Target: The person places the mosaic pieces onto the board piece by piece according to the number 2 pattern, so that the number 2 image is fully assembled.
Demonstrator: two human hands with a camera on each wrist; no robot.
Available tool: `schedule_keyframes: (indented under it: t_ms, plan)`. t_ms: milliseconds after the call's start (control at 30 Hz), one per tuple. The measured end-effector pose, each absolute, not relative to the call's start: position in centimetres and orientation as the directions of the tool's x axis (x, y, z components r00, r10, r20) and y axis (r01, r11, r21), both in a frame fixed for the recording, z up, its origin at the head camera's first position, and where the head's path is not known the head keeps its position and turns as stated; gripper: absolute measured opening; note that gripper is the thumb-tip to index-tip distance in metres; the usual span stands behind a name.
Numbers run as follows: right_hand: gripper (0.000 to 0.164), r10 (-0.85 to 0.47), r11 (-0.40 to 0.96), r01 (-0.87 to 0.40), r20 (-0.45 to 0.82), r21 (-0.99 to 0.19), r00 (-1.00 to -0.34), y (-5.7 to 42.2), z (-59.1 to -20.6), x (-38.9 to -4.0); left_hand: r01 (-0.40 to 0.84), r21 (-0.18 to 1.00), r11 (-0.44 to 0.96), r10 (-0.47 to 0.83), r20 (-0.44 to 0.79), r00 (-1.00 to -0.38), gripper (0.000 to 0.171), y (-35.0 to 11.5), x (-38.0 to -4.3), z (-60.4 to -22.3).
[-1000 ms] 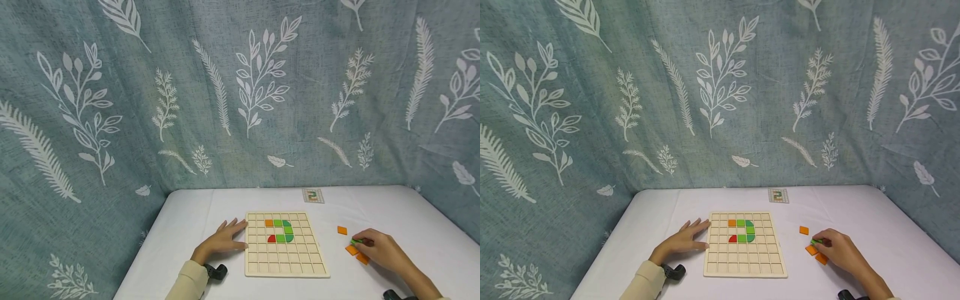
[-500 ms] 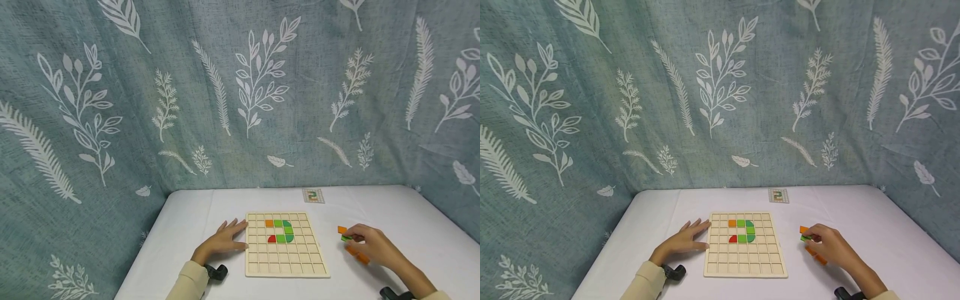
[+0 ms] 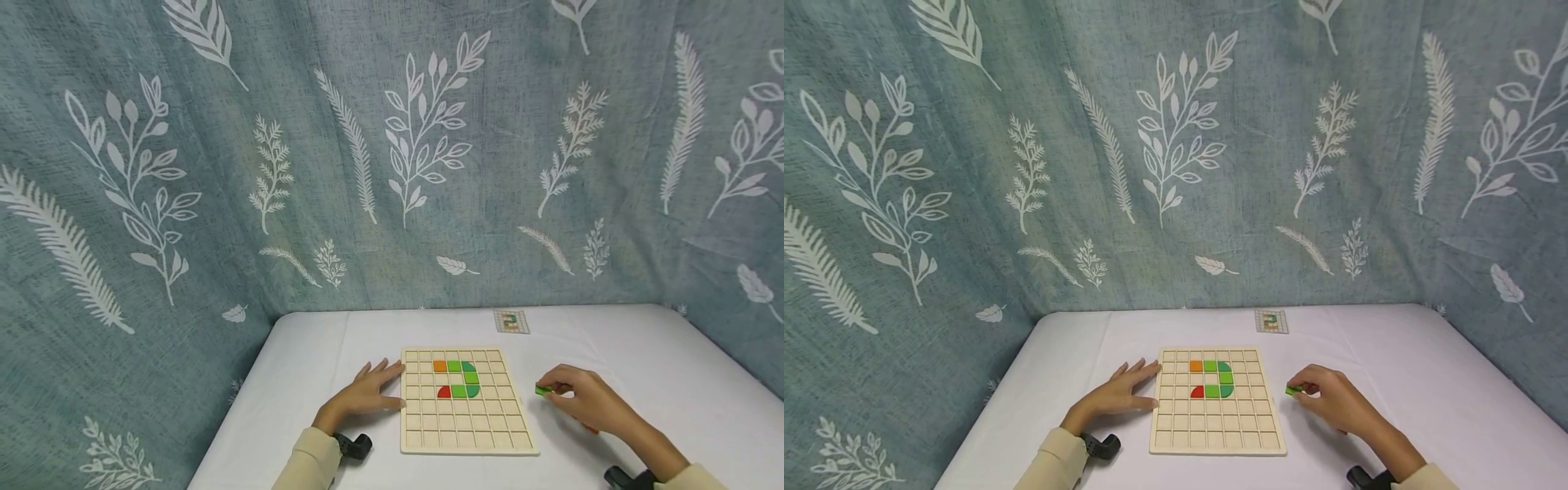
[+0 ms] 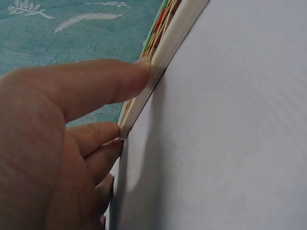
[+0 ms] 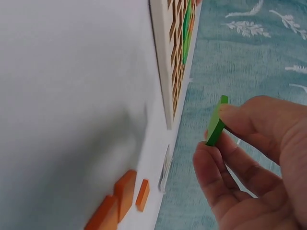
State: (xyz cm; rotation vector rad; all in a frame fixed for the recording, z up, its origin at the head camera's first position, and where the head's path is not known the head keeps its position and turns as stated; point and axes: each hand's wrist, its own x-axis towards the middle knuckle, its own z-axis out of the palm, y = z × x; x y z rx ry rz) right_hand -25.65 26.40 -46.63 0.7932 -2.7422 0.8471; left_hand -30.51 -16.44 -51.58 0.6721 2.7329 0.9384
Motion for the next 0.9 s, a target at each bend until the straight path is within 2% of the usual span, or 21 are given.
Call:
schedule_keyframes:
  t_ms: [900]
  plan:
    - [0.016, -0.609, 0.551, -0.669, 0.307, -0.499, -0.731, 19.6, -45.9, -26.9, 0.38, 0.621, 0.685, 0.491, -0.01, -0.871, 0.082, -16.6, -30.7, -51.8]
